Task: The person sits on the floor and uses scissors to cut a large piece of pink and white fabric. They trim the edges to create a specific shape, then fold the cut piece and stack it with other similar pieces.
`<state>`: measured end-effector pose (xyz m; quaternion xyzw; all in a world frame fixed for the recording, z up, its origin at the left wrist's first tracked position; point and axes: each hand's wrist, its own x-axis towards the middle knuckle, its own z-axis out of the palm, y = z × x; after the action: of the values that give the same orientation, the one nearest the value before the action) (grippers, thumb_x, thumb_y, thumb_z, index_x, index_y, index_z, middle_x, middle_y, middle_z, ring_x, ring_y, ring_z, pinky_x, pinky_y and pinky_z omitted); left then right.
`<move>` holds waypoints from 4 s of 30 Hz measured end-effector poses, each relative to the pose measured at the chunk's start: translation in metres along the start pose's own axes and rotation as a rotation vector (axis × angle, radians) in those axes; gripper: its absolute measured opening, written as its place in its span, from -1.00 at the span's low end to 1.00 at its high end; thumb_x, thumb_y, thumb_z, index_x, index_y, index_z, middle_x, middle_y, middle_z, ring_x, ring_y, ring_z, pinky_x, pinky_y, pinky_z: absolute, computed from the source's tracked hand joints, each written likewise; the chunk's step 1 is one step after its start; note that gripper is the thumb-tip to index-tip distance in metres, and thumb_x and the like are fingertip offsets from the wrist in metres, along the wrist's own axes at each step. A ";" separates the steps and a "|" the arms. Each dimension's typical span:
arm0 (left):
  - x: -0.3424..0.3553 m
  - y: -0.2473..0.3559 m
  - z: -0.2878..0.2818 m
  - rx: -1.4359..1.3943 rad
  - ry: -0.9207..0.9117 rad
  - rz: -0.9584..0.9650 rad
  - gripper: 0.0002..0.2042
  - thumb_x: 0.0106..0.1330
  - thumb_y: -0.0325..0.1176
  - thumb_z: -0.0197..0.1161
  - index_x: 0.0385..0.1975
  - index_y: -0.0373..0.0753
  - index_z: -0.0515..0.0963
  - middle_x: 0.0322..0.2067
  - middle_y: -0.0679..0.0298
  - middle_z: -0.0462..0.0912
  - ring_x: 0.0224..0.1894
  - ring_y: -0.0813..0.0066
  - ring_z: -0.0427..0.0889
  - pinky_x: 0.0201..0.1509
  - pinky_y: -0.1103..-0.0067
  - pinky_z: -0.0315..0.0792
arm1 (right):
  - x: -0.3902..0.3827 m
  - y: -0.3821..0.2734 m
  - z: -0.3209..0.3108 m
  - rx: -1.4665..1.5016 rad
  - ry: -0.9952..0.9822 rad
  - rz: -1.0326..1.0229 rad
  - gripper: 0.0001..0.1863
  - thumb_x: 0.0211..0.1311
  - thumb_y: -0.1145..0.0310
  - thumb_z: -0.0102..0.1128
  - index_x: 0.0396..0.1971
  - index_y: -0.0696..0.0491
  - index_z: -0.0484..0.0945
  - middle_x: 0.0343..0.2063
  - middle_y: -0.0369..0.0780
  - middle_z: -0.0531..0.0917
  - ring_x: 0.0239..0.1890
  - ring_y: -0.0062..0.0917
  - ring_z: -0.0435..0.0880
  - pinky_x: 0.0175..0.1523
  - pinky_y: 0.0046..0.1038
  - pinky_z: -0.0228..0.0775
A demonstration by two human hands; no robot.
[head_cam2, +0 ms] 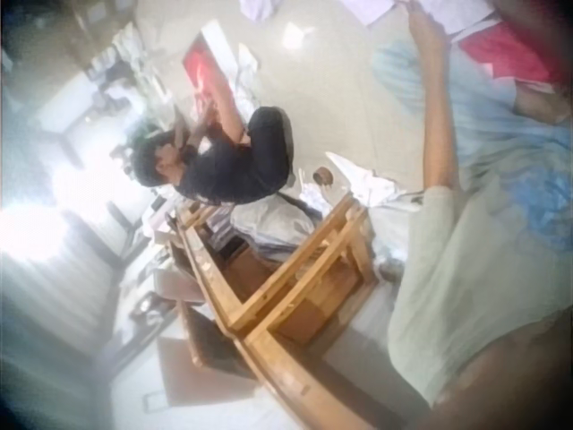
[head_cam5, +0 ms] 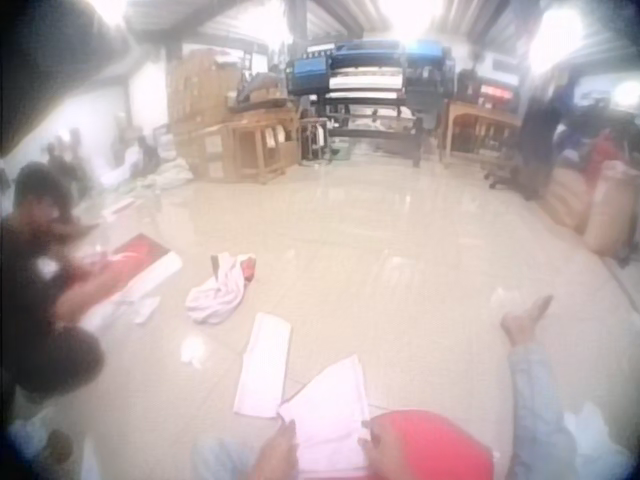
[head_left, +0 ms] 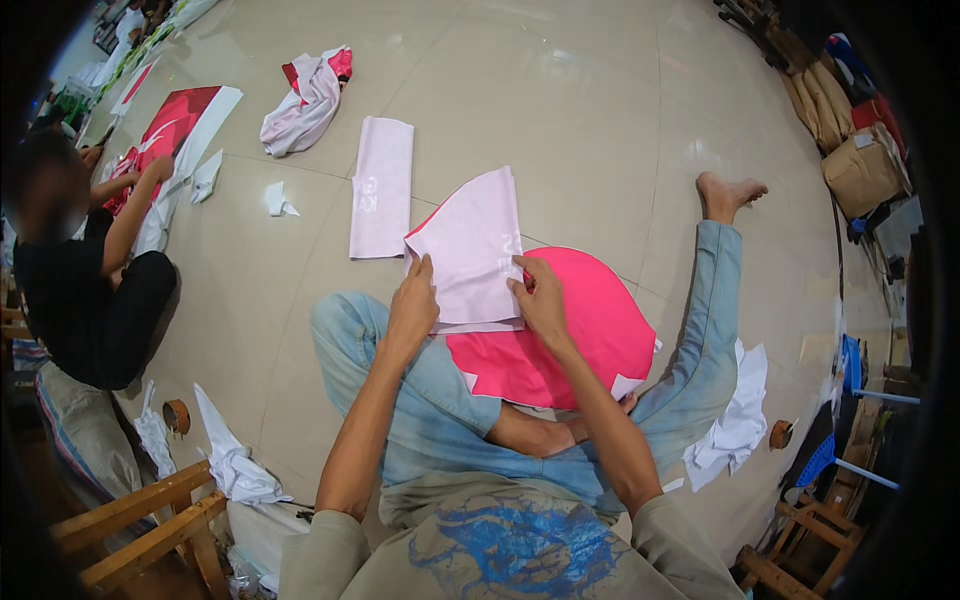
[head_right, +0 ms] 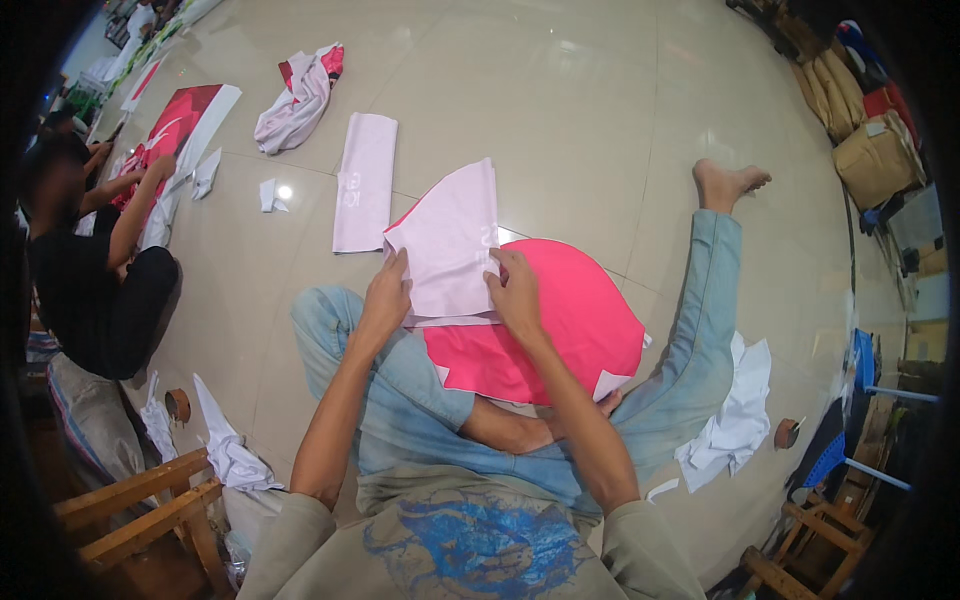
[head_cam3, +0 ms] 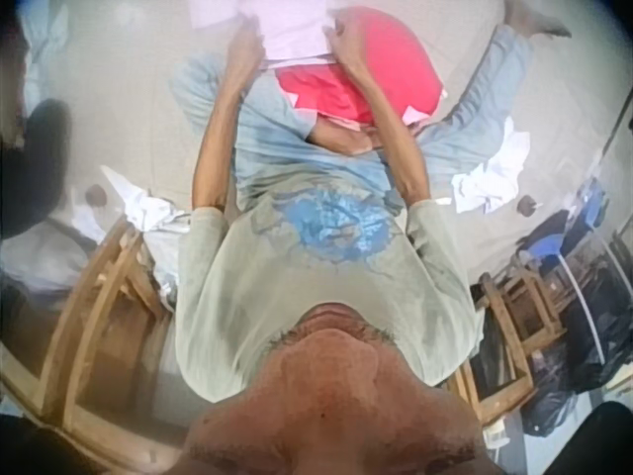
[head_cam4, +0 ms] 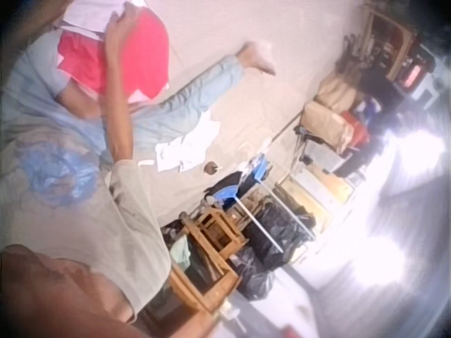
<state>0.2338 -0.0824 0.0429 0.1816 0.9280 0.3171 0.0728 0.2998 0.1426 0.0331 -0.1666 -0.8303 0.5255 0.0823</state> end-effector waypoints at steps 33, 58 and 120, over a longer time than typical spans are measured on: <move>-0.011 0.016 -0.003 0.262 -0.026 -0.229 -0.24 0.09 -0.67 0.23 0.39 -0.42 0.16 0.43 -0.32 0.05 -0.21 -0.17 0.71 -0.24 0.18 0.63 | -0.003 -0.003 0.009 -0.296 0.133 0.108 -0.73 0.21 0.24 0.37 -0.28 0.13 0.58 -0.48 -0.20 0.69 -0.40 -0.31 0.68 -0.27 -0.25 0.47; 0.019 -0.010 -0.006 -0.990 0.043 -0.623 -0.57 0.47 -0.05 0.21 -0.02 -0.37 0.57 -0.49 0.30 0.57 -0.43 0.57 0.51 -0.37 0.58 0.39 | -0.023 -0.096 0.091 -0.391 -0.184 -0.127 -0.70 0.23 0.37 0.23 -0.09 0.21 0.57 -0.17 0.01 0.63 -0.25 -0.03 0.69 -0.16 -0.09 0.53; 0.066 0.052 0.087 0.374 -0.123 0.392 -0.22 0.45 0.18 0.04 0.51 -0.23 0.13 0.54 0.09 0.04 0.58 0.03 -0.07 0.59 0.04 -0.17 | 0.018 0.089 -0.133 -0.885 0.191 -0.181 -0.42 0.42 0.28 0.10 0.37 0.17 0.32 0.37 -0.01 0.37 0.41 -0.09 0.29 0.45 0.01 0.09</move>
<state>0.2097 0.0296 0.0049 0.3868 0.9114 0.1368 0.0316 0.3409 0.2961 0.0100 -0.1602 -0.9747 0.0936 0.1249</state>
